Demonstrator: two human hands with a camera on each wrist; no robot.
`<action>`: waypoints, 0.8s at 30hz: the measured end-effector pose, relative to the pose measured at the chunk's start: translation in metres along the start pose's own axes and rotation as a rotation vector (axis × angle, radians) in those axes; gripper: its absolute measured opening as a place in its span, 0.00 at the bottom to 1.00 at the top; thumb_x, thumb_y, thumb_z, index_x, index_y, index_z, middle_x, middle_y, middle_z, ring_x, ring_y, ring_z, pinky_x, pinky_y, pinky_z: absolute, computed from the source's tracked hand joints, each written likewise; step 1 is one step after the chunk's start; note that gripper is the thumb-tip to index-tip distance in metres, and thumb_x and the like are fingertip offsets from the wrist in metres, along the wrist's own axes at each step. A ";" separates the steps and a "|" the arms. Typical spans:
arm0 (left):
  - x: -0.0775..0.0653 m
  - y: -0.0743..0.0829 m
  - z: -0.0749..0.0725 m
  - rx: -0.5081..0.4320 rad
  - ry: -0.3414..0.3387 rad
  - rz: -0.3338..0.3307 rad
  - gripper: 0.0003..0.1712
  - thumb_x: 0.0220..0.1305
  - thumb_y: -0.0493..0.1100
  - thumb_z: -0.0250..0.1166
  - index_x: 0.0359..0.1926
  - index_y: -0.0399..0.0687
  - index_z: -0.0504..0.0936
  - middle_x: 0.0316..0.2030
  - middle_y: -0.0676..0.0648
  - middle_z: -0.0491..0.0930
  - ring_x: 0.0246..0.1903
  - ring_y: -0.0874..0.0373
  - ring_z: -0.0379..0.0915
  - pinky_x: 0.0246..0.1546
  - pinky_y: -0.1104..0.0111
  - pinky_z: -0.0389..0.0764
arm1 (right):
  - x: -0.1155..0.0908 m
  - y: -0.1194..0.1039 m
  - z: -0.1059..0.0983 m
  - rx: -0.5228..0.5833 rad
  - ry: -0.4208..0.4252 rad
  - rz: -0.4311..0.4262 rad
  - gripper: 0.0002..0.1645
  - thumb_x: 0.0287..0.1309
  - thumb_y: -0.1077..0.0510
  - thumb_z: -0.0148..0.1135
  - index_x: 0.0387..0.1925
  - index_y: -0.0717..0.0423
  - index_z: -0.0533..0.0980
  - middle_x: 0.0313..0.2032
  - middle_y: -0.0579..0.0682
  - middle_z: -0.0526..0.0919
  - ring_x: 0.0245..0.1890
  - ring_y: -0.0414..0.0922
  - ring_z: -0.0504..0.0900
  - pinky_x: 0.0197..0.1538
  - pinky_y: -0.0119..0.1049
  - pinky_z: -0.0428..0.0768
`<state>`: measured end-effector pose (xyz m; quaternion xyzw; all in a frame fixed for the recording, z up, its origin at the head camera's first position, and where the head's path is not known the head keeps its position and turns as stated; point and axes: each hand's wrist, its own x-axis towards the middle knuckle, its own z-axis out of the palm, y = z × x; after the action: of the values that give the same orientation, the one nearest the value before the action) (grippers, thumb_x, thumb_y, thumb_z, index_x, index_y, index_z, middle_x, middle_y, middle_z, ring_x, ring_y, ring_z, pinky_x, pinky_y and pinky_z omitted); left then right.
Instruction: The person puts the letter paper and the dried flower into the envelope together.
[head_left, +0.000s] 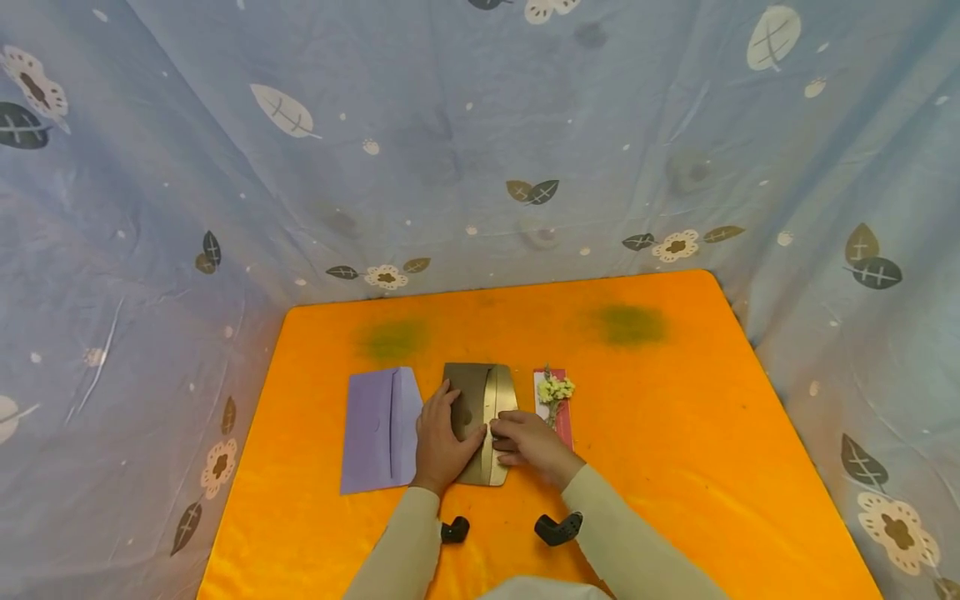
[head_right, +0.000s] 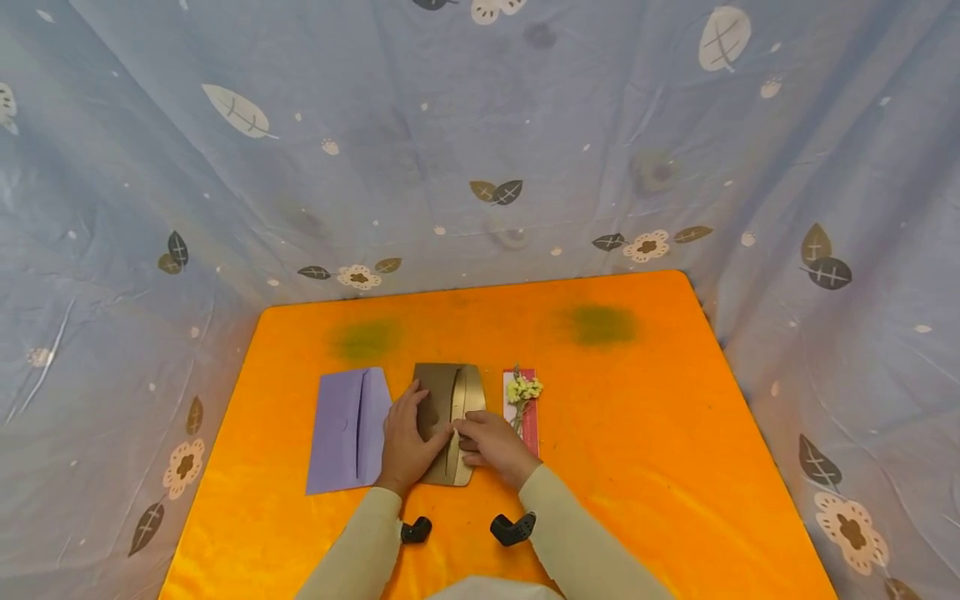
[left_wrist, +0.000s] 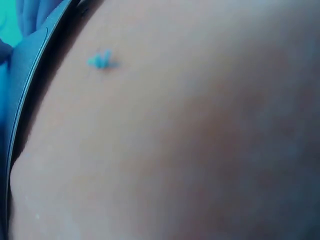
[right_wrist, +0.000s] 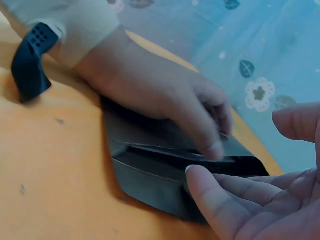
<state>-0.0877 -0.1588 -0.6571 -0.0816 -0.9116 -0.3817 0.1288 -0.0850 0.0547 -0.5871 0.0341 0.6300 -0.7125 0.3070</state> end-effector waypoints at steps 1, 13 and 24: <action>0.000 0.000 0.000 0.005 -0.002 -0.006 0.45 0.64 0.56 0.78 0.74 0.40 0.73 0.81 0.39 0.61 0.76 0.37 0.59 0.72 0.35 0.56 | 0.000 -0.001 -0.003 -0.002 0.013 -0.003 0.42 0.82 0.50 0.60 0.79 0.76 0.60 0.68 0.70 0.77 0.63 0.64 0.81 0.55 0.50 0.87; 0.000 0.001 0.002 0.029 -0.017 -0.025 0.43 0.64 0.57 0.79 0.73 0.43 0.75 0.82 0.40 0.60 0.77 0.37 0.58 0.72 0.36 0.56 | -0.006 -0.004 -0.020 -0.029 0.060 -0.028 0.31 0.82 0.49 0.60 0.69 0.71 0.74 0.57 0.61 0.86 0.57 0.61 0.86 0.58 0.52 0.84; 0.000 0.000 0.003 0.000 0.014 -0.034 0.32 0.72 0.51 0.73 0.70 0.41 0.77 0.80 0.40 0.64 0.76 0.37 0.60 0.71 0.36 0.57 | -0.012 -0.010 -0.048 0.022 0.185 -0.091 0.26 0.84 0.50 0.58 0.64 0.70 0.77 0.56 0.66 0.85 0.54 0.63 0.83 0.50 0.38 0.84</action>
<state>-0.0884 -0.1568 -0.6594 -0.0634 -0.9120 -0.3845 0.1283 -0.0961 0.1041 -0.5828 0.0744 0.6488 -0.7263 0.2145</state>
